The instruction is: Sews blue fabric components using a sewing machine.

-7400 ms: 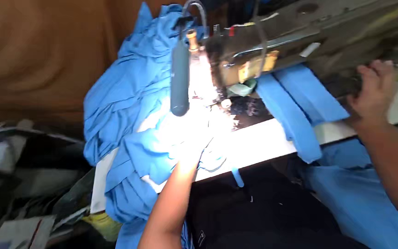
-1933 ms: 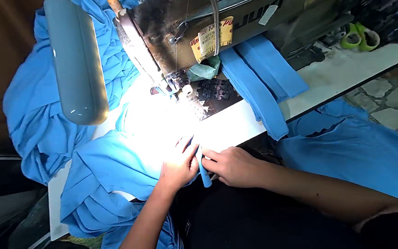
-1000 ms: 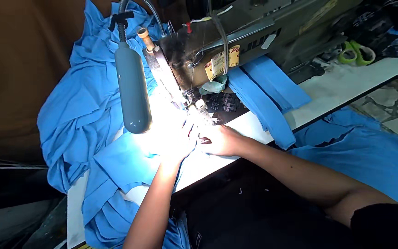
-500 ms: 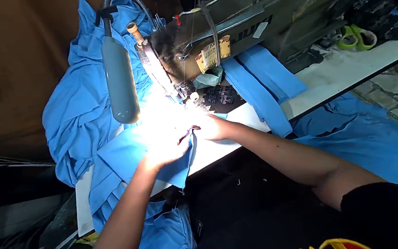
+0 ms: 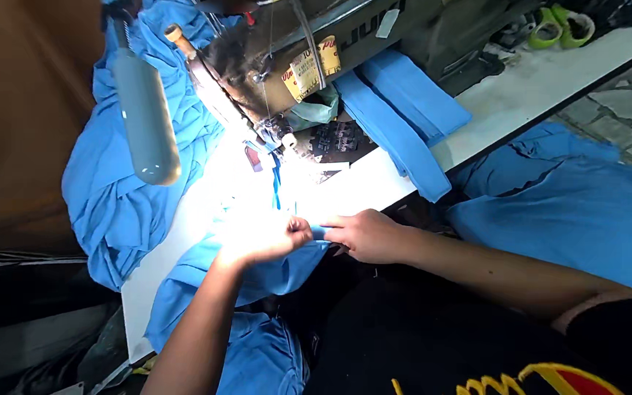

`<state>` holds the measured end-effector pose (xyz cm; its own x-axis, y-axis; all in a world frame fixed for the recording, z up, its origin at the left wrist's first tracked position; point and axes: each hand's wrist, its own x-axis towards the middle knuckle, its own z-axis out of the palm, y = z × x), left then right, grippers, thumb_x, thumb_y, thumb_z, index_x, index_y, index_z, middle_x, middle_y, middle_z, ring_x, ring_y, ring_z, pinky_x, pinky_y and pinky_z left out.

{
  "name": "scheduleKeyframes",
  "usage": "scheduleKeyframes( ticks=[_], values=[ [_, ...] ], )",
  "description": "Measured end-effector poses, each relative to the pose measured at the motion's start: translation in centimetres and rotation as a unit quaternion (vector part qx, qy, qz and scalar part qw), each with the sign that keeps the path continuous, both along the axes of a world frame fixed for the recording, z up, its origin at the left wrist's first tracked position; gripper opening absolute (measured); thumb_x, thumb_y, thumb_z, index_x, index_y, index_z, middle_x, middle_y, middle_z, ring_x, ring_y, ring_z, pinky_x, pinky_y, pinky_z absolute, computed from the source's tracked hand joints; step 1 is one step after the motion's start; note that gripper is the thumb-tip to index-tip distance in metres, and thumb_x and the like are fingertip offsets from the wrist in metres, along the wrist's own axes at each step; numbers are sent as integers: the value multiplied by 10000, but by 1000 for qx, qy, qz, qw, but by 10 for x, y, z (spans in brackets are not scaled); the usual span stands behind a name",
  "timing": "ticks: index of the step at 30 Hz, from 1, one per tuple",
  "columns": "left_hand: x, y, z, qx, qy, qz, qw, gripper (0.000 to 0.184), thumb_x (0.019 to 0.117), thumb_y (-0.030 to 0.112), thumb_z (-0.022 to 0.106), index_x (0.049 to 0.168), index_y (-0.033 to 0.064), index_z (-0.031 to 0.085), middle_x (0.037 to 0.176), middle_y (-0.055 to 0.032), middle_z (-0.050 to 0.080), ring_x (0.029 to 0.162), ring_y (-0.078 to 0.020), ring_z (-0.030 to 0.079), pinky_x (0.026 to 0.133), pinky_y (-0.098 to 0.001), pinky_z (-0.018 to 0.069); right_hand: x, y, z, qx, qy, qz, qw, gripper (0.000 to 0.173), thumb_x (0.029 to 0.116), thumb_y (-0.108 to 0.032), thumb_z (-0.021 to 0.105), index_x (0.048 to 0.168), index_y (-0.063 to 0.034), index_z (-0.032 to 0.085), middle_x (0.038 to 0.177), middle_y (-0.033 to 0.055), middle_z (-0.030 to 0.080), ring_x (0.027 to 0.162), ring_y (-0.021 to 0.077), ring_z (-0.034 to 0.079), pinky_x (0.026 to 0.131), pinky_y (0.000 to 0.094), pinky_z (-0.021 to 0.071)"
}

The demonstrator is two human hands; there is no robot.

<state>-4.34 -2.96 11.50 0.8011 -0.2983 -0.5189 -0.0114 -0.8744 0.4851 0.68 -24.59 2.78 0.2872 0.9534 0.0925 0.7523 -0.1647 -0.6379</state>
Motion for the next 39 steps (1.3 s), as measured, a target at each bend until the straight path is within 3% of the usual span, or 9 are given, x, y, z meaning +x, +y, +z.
scheduleKeyframes(
  ticks=[3, 8, 15, 17, 20, 25, 31, 35, 39],
  values=[
    [7, -14, -15, 230, -67, 14, 971, 216, 985, 154, 616, 848, 8, 699, 786, -160, 664, 799, -344, 670, 698, -546, 509, -6, 2, -6, 48, -41, -25, 998, 138, 982, -60, 592, 1003, -1, 715, 1081, 180, 729, 769, 343, 725, 602, 500, 560],
    [6, 2, -36, 304, -168, -55, 936, 97, 858, 75, 707, 830, -17, 721, 1011, -218, 676, 1060, -446, 632, 836, -605, 501, -10, 6, -14, 97, -68, -35, 992, 129, 976, -92, 613, 956, -13, 712, 967, 154, 729, 692, 306, 711, 534, 449, 547],
    [18, -4, -14, 179, -149, 9, 973, 176, 970, 150, 671, 863, 22, 728, 862, -142, 678, 863, -335, 674, 739, -544, 522, 4, 14, 12, -36, -4, 26, 999, 154, 987, -52, 552, 1049, -29, 690, 1283, 241, 630, 737, 368, 689, 578, 506, 526],
    [27, -11, -22, 128, -255, 17, 958, 127, 954, 132, 673, 907, 35, 741, 887, -140, 684, 852, -325, 683, 723, -530, 537, 7, 18, 16, -66, 6, 35, 997, 166, 996, -52, 536, 1113, -23, 650, 1176, 235, 627, 760, 382, 674, 598, 520, 521],
    [58, -28, -30, 93, -312, 26, 945, 198, 959, 125, 652, 1058, -23, 740, 1044, -227, 700, 1012, -420, 675, 847, -594, 517, 9, 20, 23, -103, 25, 28, 994, 241, 1001, -41, 529, 1226, -7, 608, 1084, 227, 652, 864, 414, 676, 678, 554, 520],
    [94, -48, -40, 137, -257, 43, 956, 274, 1008, 182, 607, 1189, 12, 722, 1186, -203, 699, 1168, -423, 630, 945, -616, 482, 9, 18, 24, -119, 39, 23, 992, 249, 1006, -40, 517, 1240, 16, 583, 1191, 235, 630, 913, 416, 674, 707, 555, 522],
    [100, -49, -53, 160, -243, 14, 957, 184, 969, 152, 657, 1049, 7, 738, 1063, -205, 704, 1083, -409, 656, 912, -593, 499, 11, 17, 23, -113, 47, 24, 992, 246, 1002, -51, 546, 1238, 15, 578, 1170, 232, 629, 909, 407, 672, 710, 546, 522],
    [84, -39, -41, 54, -290, 5, 956, 134, 900, 120, 679, 926, -2, 725, 1011, -199, 667, 1035, -396, 634, 845, -565, 500, 10, 15, 20, -99, 40, 21, 994, 227, 991, -50, 551, 1204, 10, 603, 1108, 222, 651, 877, 399, 677, 688, 543, 519],
    [23, -17, -34, 0, -387, 1, 922, 132, 873, 164, 638, 851, 48, 698, 878, -92, 656, 880, -229, 638, 781, -402, 523, 6, 9, 23, -126, 47, 11, 991, 336, 1001, -69, 556, 1328, -18, 617, 1383, 266, 567, 873, 412, 690, 706, 550, 543]
  ],
)
